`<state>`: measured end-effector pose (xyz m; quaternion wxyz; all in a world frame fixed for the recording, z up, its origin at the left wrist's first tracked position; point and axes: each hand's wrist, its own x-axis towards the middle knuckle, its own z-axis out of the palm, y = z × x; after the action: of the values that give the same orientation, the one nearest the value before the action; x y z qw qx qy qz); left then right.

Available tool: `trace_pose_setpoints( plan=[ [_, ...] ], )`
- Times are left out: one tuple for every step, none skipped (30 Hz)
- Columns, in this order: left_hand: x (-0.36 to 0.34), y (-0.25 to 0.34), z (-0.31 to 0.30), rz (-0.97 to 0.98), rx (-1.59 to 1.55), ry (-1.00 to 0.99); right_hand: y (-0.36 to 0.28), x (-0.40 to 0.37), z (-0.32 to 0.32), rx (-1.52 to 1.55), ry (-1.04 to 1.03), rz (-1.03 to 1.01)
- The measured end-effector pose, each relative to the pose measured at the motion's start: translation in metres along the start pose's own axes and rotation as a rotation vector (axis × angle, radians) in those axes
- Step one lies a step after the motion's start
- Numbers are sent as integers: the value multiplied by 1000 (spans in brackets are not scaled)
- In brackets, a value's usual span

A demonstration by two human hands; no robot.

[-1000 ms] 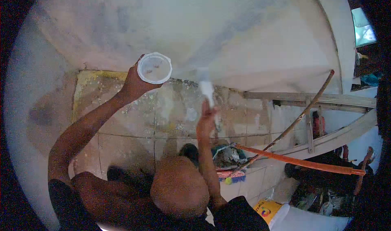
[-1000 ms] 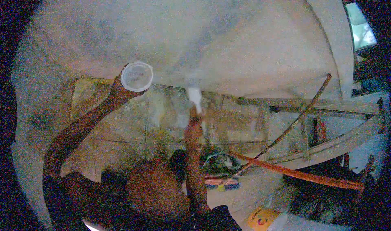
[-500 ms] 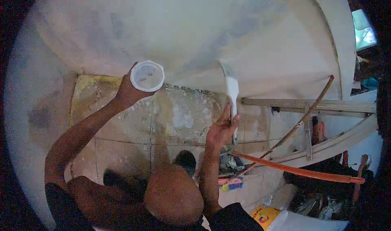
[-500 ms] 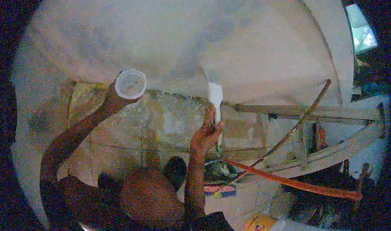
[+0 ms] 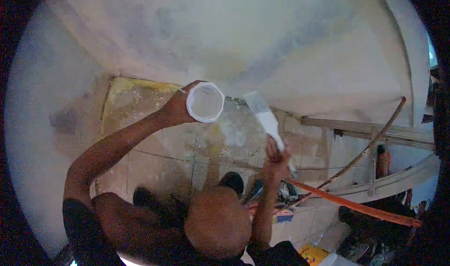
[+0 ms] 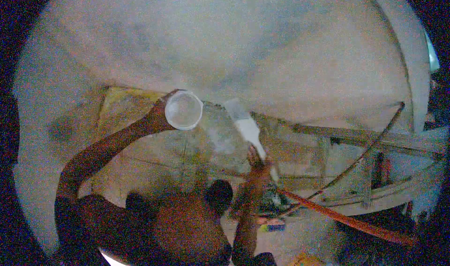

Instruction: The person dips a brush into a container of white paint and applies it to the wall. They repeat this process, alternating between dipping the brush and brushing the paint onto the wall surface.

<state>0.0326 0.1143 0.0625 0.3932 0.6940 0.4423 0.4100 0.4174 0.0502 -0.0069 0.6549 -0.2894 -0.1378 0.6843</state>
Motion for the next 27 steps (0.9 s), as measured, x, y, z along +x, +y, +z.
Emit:
trace_pose_setpoints(
  plan=[
    [-6,-29,7,-75,68,3,-20,-20,51,-498,103,-173],
    [-8,-25,3,-84,74,-3,-30,-23,55,-490,108,-165],
    [-10,-18,0,-31,157,-50,-42,-26,56,-574,61,-175],
    [-11,-12,0,23,239,-101,-50,-32,57,-657,16,-186],
    [-12,-13,2,17,242,-115,-50,-40,99,-778,-164,-251],
    [-11,-16,2,24,214,-130,-43,-43,123,-771,-148,-250],
    [-11,-18,5,33,191,-143,-36,-45,140,-880,-195,-178],
    [-13,-20,7,31,195,-158,-28,-47,152,-988,-242,-104],
    [-14,-22,9,70,303,-147,-18,-46,159,-1097,-291,-26],
    [-13,-23,10,113,410,-134,-4,-44,162,-1079,-354,-47],
    [-11,-24,10,114,411,-142,7,-41,164,-1062,-417,-69],
    [-9,-26,10,136,429,-172,14,-36,170,-1057,-412,-67],
    [-10,-25,10,155,455,-208,18,-33,175,-1182,-450,-69],
    [-12,-29,8,147,462,-223,24,-29,180,-1306,-486,-69],
    [-13,-31,8,163,497,-213,29,-27,182,-1286,-479,-67],
    [-14,-32,8,184,532,-203,33,-25,183,-1330,-499,-87],
    [-14,-31,6,184,541,-219,37,-24,185,-1378,-517,-109],
    [-14,-31,5,201,586,-203,42,-22,184,-1367,-506,-110],
    [-13,-30,5,221,629,-184,48,-20,181,-1370,-523,-127],
    [-15,-37,10,226,630,-190,52,-20,174,-1377,-544,-144],
    [-16,-43,9,217,569,-169,54,-18,174,-1375,-534,-146],
    [-17,-49,9,205,507,-146,56,-16,175,-1345,-554,-127],
    [-16,-45,10,206,505,-150,58,-16,175,-1315,-574,-110],
    [-16,-41,10,182,562,-166,60,-16,173,-1315,-569,-108],
    [-17,-38,10,157,619,-180,63,-16,171,-1306,-559,-110],
    [-18,-40,11,155,619,-181,64,-16,170,-1298,-552,-113],
    [-18,-42,12,173,633,-186,63,-17,170,-1297,-553,-113]
  ],
)
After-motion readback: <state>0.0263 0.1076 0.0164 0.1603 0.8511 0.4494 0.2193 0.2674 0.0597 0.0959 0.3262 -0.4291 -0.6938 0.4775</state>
